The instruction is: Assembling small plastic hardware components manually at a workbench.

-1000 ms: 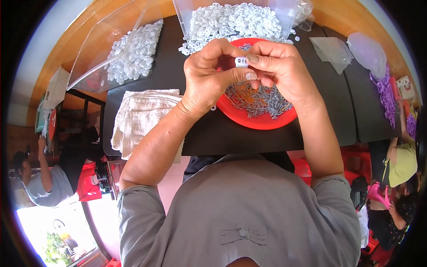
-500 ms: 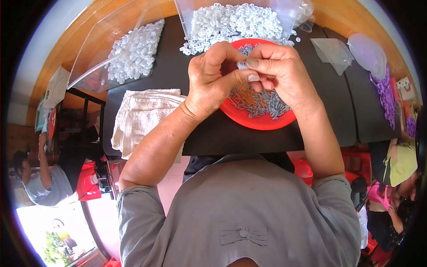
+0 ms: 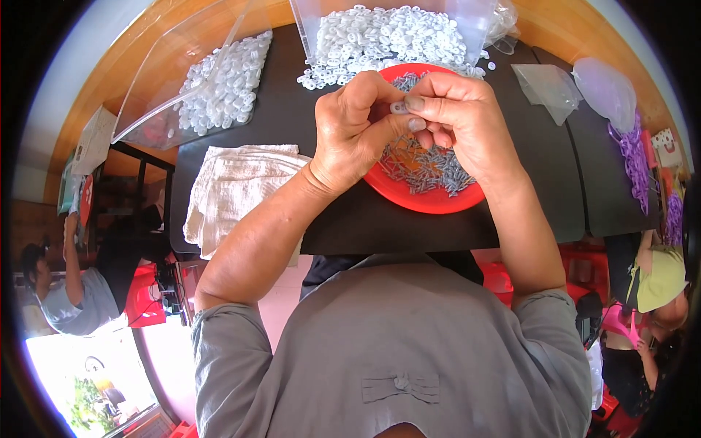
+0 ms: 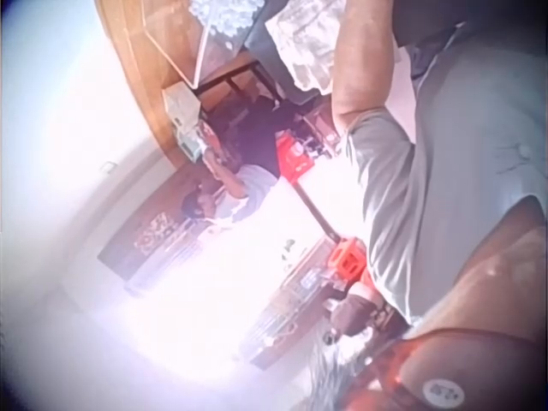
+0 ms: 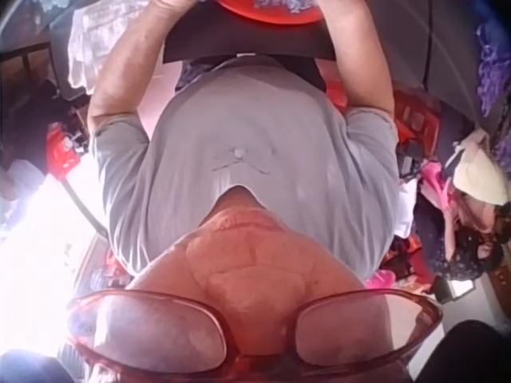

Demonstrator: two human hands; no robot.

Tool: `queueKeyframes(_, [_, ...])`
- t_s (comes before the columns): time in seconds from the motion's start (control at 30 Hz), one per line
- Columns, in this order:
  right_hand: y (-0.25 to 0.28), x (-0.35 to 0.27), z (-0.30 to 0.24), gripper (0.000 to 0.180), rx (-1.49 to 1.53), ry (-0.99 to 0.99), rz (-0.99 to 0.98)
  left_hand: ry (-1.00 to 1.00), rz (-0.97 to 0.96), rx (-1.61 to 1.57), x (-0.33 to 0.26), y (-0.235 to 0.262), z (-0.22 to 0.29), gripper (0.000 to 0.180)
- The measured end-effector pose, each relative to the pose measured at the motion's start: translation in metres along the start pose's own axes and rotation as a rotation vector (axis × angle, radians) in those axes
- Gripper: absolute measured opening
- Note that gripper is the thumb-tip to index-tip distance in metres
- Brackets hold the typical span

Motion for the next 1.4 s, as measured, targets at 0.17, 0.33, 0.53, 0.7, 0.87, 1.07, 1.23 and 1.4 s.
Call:
queueKeyframes(0.17, [0.002,0.001,-0.003,0.016,-0.029,0.037,0.030,0.037,0.012,-0.055,0.001,-0.004,-0.005,0.025])
queueKeyframes(0.33, [0.006,0.002,-0.005,0.016,-0.055,0.086,0.064,0.045,0.044,-0.085,0.002,-0.005,-0.004,0.025])
queueKeyframes(0.53, [0.001,0.000,0.001,0.015,-0.083,0.011,0.027,0.066,0.034,-0.046,-0.002,-0.003,-0.008,0.026])
queueKeyframes(0.7, [0.007,0.008,0.011,0.018,-0.020,-0.006,0.060,0.143,0.064,0.058,0.005,0.001,-0.009,0.026])
queueKeyframes(0.87, [0.020,0.012,0.004,0.017,-0.384,0.143,0.117,0.241,0.408,-0.139,0.028,0.065,0.009,0.015])
queueKeyframes(1.07, [0.001,0.013,-0.003,0.013,-0.860,0.330,-0.005,0.126,0.652,0.362,0.062,0.202,0.034,0.013])
queueKeyframes(1.23, [0.000,0.012,-0.001,0.009,-1.132,0.530,0.020,0.089,0.484,0.457,0.061,0.206,0.010,0.012])
queueKeyframes(1.4, [0.017,0.013,-0.003,0.017,-1.491,0.548,0.129,-0.051,0.425,0.390,0.034,0.128,0.028,0.009])
Point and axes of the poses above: each hand's wrist, its own x-axis towards the middle knuckle, its own y-axis out of the back of the hand, z = x × y, the point moved 7 cm from there along x, towards the middle knuckle, and after that the axes turned 6 degrees about y, right-handed, at the moved point
